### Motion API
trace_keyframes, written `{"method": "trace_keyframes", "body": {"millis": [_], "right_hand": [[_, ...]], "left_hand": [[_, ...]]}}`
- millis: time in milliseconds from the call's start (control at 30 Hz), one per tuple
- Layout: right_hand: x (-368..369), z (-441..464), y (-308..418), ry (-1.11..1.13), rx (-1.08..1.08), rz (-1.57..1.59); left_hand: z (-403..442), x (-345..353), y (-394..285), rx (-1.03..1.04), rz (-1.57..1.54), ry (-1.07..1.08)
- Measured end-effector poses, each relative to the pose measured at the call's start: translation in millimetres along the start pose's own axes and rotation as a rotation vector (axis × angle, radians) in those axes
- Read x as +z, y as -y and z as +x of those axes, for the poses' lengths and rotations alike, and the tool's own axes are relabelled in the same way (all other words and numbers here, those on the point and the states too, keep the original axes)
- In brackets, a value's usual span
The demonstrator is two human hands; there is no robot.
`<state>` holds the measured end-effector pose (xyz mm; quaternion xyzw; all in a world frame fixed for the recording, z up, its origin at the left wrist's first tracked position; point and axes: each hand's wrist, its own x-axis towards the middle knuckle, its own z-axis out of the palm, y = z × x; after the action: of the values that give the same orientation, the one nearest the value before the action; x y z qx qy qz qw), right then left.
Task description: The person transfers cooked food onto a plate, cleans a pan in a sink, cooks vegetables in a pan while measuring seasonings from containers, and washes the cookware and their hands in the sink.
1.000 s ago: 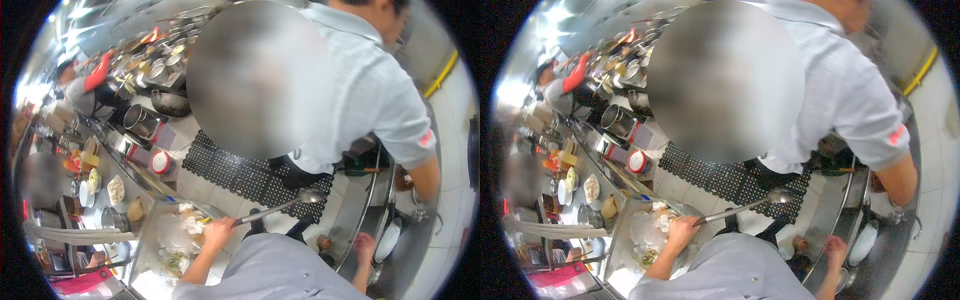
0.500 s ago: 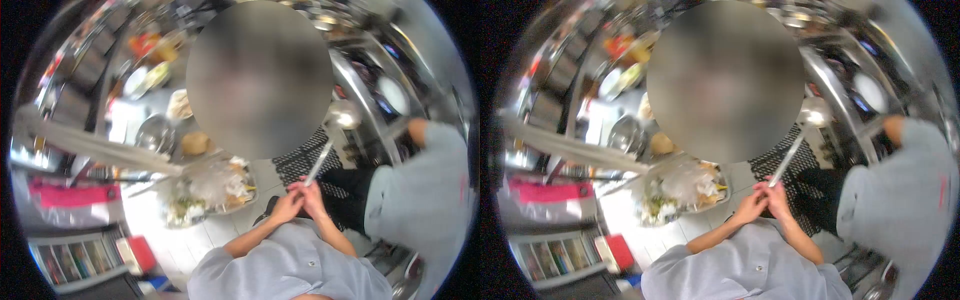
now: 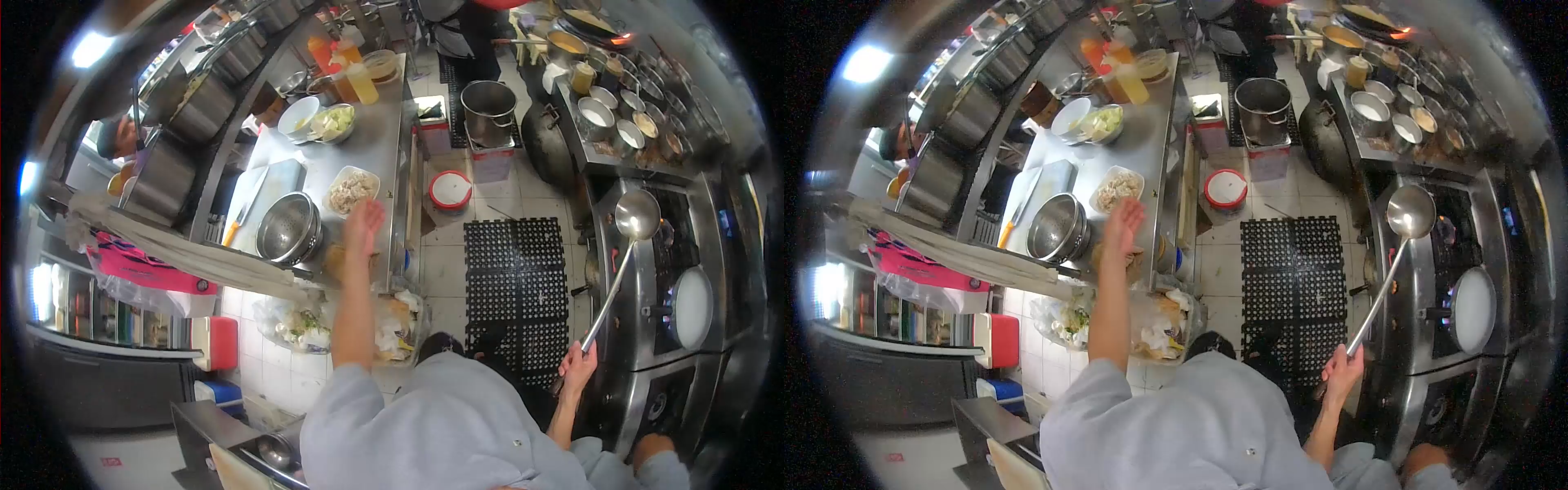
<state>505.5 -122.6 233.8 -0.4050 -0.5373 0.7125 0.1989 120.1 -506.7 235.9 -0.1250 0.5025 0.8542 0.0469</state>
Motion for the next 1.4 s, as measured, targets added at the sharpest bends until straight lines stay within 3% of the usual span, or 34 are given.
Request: {"method": "trace_keyframes", "body": {"millis": [167,300,367,500,533,567,633,800,900,1067,1233,1333,1400], "right_hand": [[2,29,37,-0.012,-0.031,-0.011],[-13,48,50,-0.085,-0.093,-0.044],[-21,60,57,-0.146,-0.124,-0.043],[-25,79,72,-0.360,-0.174,-0.106],[-20,84,80,-0.406,-0.154,-0.078],[-16,89,87,-0.464,-0.108,-0.089],[-4,92,108,-0.621,-0.030,0.046],[-20,108,112,-0.869,-0.120,0.086],[-51,120,101,-0.963,-0.125,0.050],[-75,117,95,-1.090,-0.117,-0.044],[-108,117,82,-1.054,-0.174,0.068],[-131,111,77,-1.019,-0.144,0.044],[-150,104,69,-1.002,-0.141,0.047]], "left_hand": [[94,36,-31,-0.008,-0.187,-0.037],[185,36,-32,0.050,-0.133,0.016],[216,41,-30,0.114,-0.192,-0.159],[304,7,-24,0.155,-0.159,-0.167],[354,-28,-14,0.113,-0.252,-0.122],[391,-70,-9,0.005,-0.093,0.041],[407,-40,4,-0.043,-0.015,-0.040],[440,35,19,-0.009,0.284,-0.157],[425,56,11,0.108,0.457,-0.202],[317,133,-16,0.356,0.767,-0.220],[184,218,-26,0.476,0.959,-0.049],[124,273,2,0.362,0.974,0.181],[124,303,40,0.140,0.811,0.343]]}}
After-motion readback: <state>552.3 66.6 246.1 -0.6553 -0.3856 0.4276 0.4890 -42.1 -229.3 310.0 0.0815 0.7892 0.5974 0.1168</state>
